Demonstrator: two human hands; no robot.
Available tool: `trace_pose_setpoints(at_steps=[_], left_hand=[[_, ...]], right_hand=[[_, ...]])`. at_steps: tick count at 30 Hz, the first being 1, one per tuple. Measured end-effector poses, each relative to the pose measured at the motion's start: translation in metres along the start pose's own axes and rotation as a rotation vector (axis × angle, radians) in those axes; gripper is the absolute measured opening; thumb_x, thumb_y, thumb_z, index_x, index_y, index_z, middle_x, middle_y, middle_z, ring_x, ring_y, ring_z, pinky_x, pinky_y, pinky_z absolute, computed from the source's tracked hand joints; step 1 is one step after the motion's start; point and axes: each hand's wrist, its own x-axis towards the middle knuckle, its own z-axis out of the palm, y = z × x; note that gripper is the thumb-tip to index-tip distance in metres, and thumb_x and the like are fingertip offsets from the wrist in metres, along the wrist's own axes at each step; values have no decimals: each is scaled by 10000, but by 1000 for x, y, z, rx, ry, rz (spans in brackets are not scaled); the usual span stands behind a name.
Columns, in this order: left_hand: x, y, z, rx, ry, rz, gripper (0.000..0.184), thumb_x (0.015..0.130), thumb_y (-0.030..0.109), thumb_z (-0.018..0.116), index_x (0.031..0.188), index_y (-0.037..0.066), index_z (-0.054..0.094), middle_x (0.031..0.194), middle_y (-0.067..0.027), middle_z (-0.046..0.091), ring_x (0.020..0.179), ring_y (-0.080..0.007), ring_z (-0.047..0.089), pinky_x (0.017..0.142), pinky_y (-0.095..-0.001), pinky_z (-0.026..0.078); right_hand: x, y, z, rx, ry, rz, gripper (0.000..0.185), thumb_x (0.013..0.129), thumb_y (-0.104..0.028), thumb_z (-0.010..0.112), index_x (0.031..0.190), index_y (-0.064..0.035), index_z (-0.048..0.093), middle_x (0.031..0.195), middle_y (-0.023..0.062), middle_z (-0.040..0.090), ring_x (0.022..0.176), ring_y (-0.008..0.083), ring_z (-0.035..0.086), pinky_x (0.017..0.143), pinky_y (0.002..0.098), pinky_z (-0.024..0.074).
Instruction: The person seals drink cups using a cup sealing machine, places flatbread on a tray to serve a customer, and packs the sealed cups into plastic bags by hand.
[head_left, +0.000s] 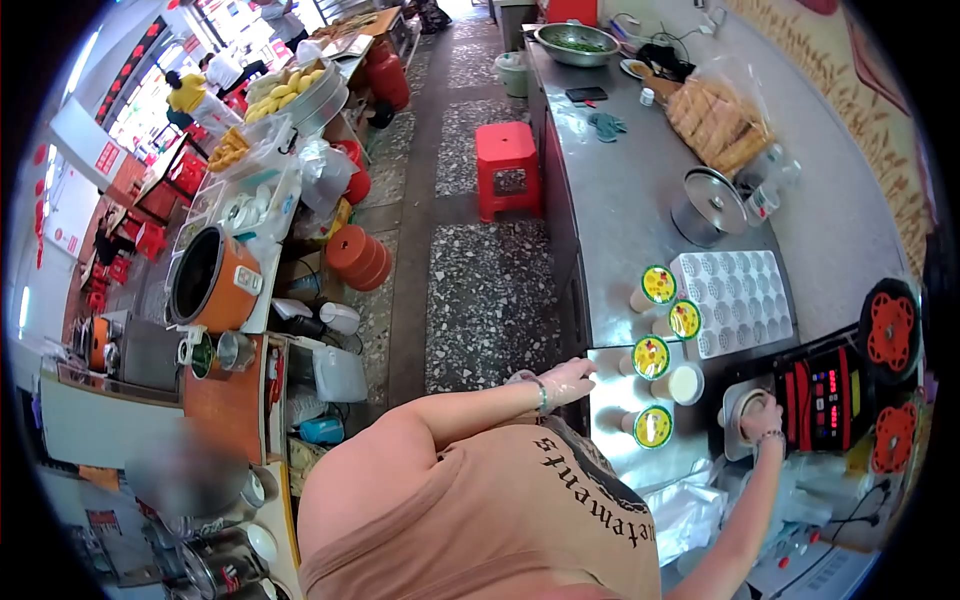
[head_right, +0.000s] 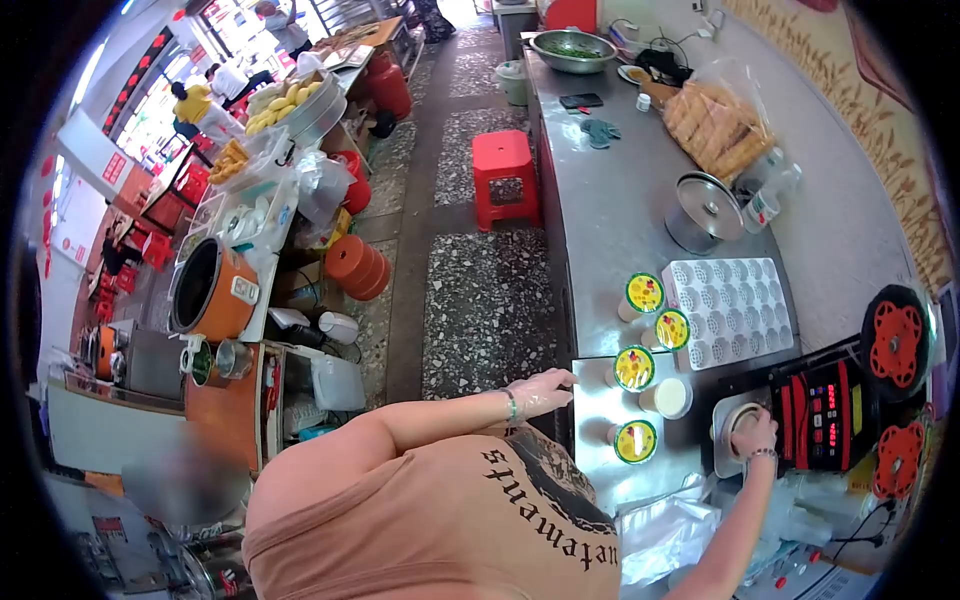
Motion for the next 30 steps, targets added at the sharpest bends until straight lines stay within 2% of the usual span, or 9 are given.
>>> trace_pose_setpoints(at_steps=[13,16,19,21,25,27,28,29,30], left_hand=[[-7,38,3,-41,-57,249,505,887,225,501,1341,15,426,1247,-202,476,1148,-312,510,1006,-383,393],[-8,42,3,-32,-67,291,510,888,212,496,1352,17,413,1251,-197,475,1134,-316,520,998,-379,400],[-12,57,-1,7,-79,341,540,886,206,525,1374,21,385,1267,-204,472,1157,-314,516,1011,-393,397],[-13,65,-1,-119,-110,518,589,877,223,586,1388,32,364,1301,-216,458,1221,-325,480,1044,-412,377],[-26,105,-2,123,11,869,682,826,271,680,1388,46,364,1347,-214,430,1276,-338,436,1068,-421,358],[-33,128,-2,365,44,1235,768,763,307,740,1383,48,369,1382,-204,409,1298,-344,409,1079,-405,351],[-37,136,-1,423,80,1383,834,700,340,785,1361,30,383,1310,-185,467,1201,-341,490,1026,-418,389],[-40,141,1,424,79,1385,834,700,340,785,1361,30,383,1310,-185,467,1201,-341,490,1026,-418,389],[-43,145,4,483,-67,1309,825,687,347,793,1336,22,401,1252,-172,496,1123,-337,525,977,-426,410]], right_hand=[[-24,1,-9,136,86,-45,885,610,-230,779,1388,-117,372,1330,245,422,1215,406,449,1051,408,386],[-46,-10,-19,86,228,-64,888,622,-183,784,1398,-95,362,1361,253,398,1244,404,427,1060,418,368],[-87,-42,-29,204,346,-157,839,657,-114,767,1394,-67,370,1374,231,399,1259,375,424,1068,416,348],[-116,-67,-24,418,432,-512,724,682,-74,748,1338,-43,443,1320,187,471,1227,334,459,1059,394,353],[-172,-132,-22,653,90,-716,564,703,-80,739,1225,-9,537,1220,142,563,1132,289,543,998,368,413],[-196,-159,-36,558,-131,-675,538,712,-86,735,1208,-9,541,1226,143,558,1124,267,548,958,377,435],[-196,-158,-20,620,-148,-683,522,708,-93,741,1190,-20,553,1229,156,557,1103,303,559,929,373,444],[-200,-164,-17,703,-253,-720,492,762,-126,711,1211,-16,543,1253,164,545,1136,304,536,942,375,436],[-189,-159,4,458,-225,-827,508,793,-193,697,1242,-25,529,1273,184,526,1165,335,510,966,405,417]])
